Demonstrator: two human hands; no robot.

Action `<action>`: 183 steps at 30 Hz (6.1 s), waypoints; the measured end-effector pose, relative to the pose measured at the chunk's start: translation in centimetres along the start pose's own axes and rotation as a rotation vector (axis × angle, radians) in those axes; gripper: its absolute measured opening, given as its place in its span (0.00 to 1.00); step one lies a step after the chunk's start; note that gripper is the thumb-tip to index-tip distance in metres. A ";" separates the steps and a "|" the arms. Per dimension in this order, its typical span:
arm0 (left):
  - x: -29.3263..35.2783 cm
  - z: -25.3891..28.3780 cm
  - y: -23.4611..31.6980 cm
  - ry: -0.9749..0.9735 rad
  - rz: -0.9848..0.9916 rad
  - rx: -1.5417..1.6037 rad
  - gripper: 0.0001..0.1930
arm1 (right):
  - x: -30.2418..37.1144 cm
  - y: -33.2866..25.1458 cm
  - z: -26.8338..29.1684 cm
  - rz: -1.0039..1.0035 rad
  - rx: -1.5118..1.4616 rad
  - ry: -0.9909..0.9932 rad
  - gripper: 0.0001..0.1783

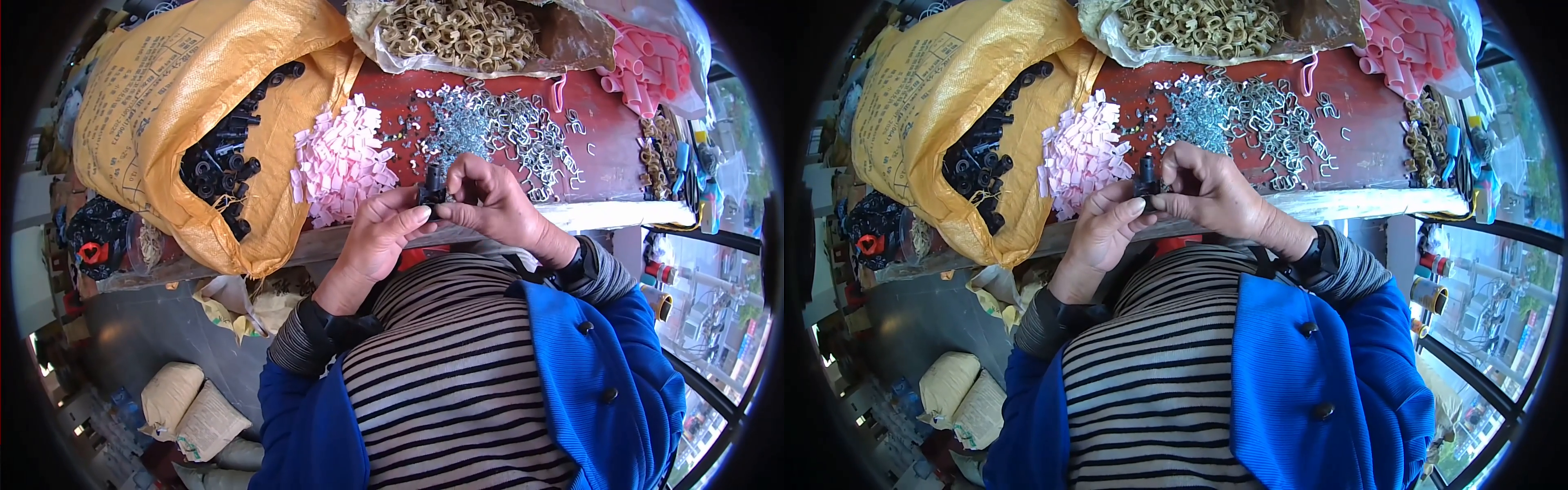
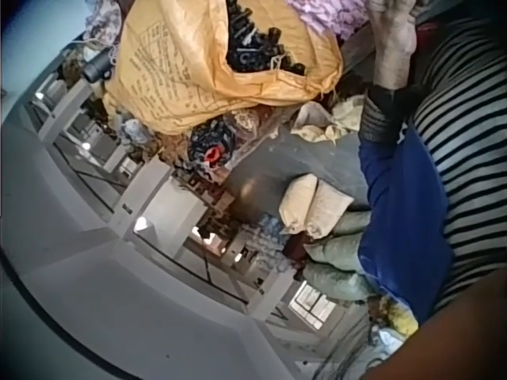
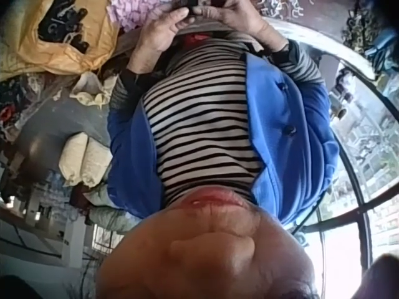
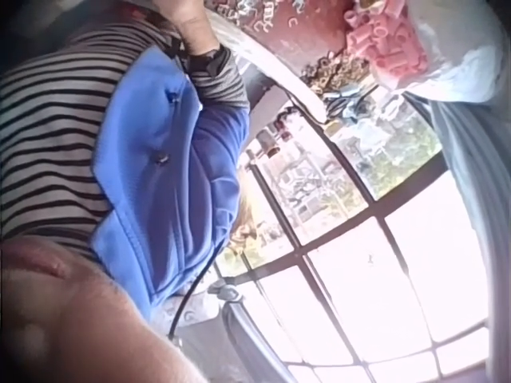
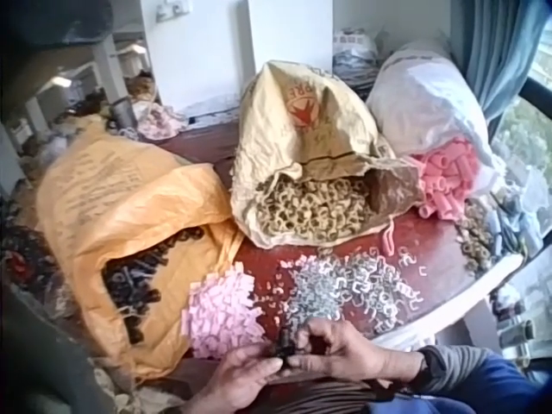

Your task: The person picks up a black component and a pink sleeve, fits the component into the sleeve, and then attaches a small metal clip to the assembly. They repeat this process multiple times, eventually placing a finished item into a white bag.

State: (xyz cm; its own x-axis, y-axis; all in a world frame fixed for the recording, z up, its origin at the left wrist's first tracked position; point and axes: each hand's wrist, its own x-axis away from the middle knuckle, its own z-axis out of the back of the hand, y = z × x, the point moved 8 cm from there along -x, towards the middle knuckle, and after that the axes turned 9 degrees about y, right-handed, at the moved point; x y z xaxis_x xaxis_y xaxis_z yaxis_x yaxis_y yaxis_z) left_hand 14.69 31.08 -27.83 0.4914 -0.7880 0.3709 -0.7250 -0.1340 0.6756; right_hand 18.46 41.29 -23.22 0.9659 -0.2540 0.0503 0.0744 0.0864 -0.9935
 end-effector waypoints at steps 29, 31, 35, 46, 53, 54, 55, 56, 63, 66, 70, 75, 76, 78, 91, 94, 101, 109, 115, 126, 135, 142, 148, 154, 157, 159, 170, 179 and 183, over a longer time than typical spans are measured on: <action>-0.5 2.5 1.3 0.167 -0.075 0.131 0.10 | -8.8 4.8 10.8 -0.116 -0.093 0.372 0.04; -0.8 2.3 1.2 0.163 -0.075 0.141 0.10 | -7.2 5.5 10.2 -0.209 -0.261 0.355 0.04; -1.4 2.0 1.0 0.156 -0.053 0.161 0.09 | -4.5 7.7 10.4 -0.320 -0.617 0.399 0.05; -2.1 1.1 0.5 0.162 -0.021 0.182 0.08 | 0.1 7.1 14.4 -0.223 -0.276 0.465 0.05; -1.8 1.1 0.4 0.168 -0.022 0.175 0.08 | 0.9 7.3 14.9 -0.242 -0.113 0.481 0.10; -1.8 1.1 0.4 0.170 -0.023 0.180 0.08 | 0.8 7.1 14.8 -0.235 -0.073 0.480 0.11; -1.7 1.1 0.4 0.172 -0.025 0.183 0.08 | 0.8 7.0 14.7 -0.236 -0.071 0.477 0.11; -1.7 1.0 0.4 0.166 -0.020 0.181 0.08 | 0.8 7.0 14.2 -0.258 -0.134 0.442 0.11; -1.6 0.8 0.1 0.113 -0.007 0.092 0.10 | -0.7 2.9 8.3 -0.113 -0.193 0.194 0.13; -1.4 0.2 -0.3 0.097 0.028 0.114 0.09 | -1.4 -0.2 4.7 0.080 -0.113 0.028 0.14; -0.9 0.3 -0.4 0.070 0.045 0.171 0.11 | -1.9 -1.8 0.8 0.145 -0.069 -0.047 0.13; -0.5 0.0 -0.2 0.062 0.047 0.204 0.10 | -1.9 -1.4 -0.6 0.199 0.001 -0.051 0.10; -0.5 0.0 -0.2 0.052 0.048 0.215 0.11 | -1.8 -1.3 -0.6 0.189 0.014 -0.013 0.09; -0.6 0.0 -0.4 0.033 0.049 0.236 0.11 | -1.7 -1.1 -0.2 0.167 0.039 0.062 0.07; -1.0 -1.3 -1.7 -0.006 0.173 0.181 0.11 | -1.4 -0.7 1.4 0.272 0.031 0.026 0.09; -1.3 -0.6 -1.7 0.064 0.157 0.091 0.10 | -0.2 0.2 3.1 0.120 0.092 0.005 0.12; -1.6 -0.2 -0.8 0.098 0.069 0.045 0.09 | 4.7 1.2 19.3 0.159 1.161 0.653 0.13; -1.9 0.2 -0.2 0.126 0.029 0.027 0.09 | 3.0 1.6 15.1 0.328 1.011 0.495 0.12; -0.9 2.2 1.2 0.178 -0.017 0.041 0.08 | 0.8 0.7 11.3 0.452 1.126 0.322 0.08; 2.1 6.1 2.7 0.249 -0.139 0.095 0.08 | -3.6 -1.5 -1.9 0.796 0.997 -0.059 0.10; 1.6 7.6 4.0 0.383 -0.208 0.086 0.09 | -7.4 1.4 -6.9 1.050 1.190 -0.125 0.13; 3.1 5.4 7.0 0.379 -0.530 -0.298 0.12 | -4.0 -4.4 -8.3 0.627 0.673 -0.376 0.14; 1.6 3.7 2.6 0.234 -0.148 -0.016 0.12 | -1.6 -4.5 -5.0 0.477 0.547 -0.055 0.07; 1.4 1.7 1.3 0.175 -0.040 0.134 0.11 | -0.1 -3.1 -2.8 0.301 0.239 -0.017 0.09; 1.0 1.3 1.2 0.154 -0.013 0.129 0.10 | -0.4 -3.1 -2.8 0.191 0.041 -0.018 0.10; 1.0 0.8 1.1 0.121 0.010 0.096 0.09 | -0.6 -3.1 -2.4 0.199 0.038 0.027 0.10; 1.5 -0.6 -0.2 -0.001 0.053 0.186 0.10 | 2.1 -5.1 -3.4 0.718 0.612 0.166 0.11; 1.6 0.1 0.6 0.034 0.075 0.142 0.12 | 1.7 -6.0 -4.0 0.837 0.713 0.064 0.19; 0.6 -0.2 2.3 0.103 -0.011 -0.048 0.11 | 1.8 -5.8 -0.1 0.790 0.644 0.163 0.19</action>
State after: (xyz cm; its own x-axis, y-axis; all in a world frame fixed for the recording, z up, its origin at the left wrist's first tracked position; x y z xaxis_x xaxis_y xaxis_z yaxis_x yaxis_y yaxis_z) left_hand 13.41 30.39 -25.88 0.5476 -0.7206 0.4254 -0.6969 -0.1114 0.7084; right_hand 19.72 40.26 -17.34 0.7553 -0.0242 -0.6549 -0.4017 0.7725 -0.4918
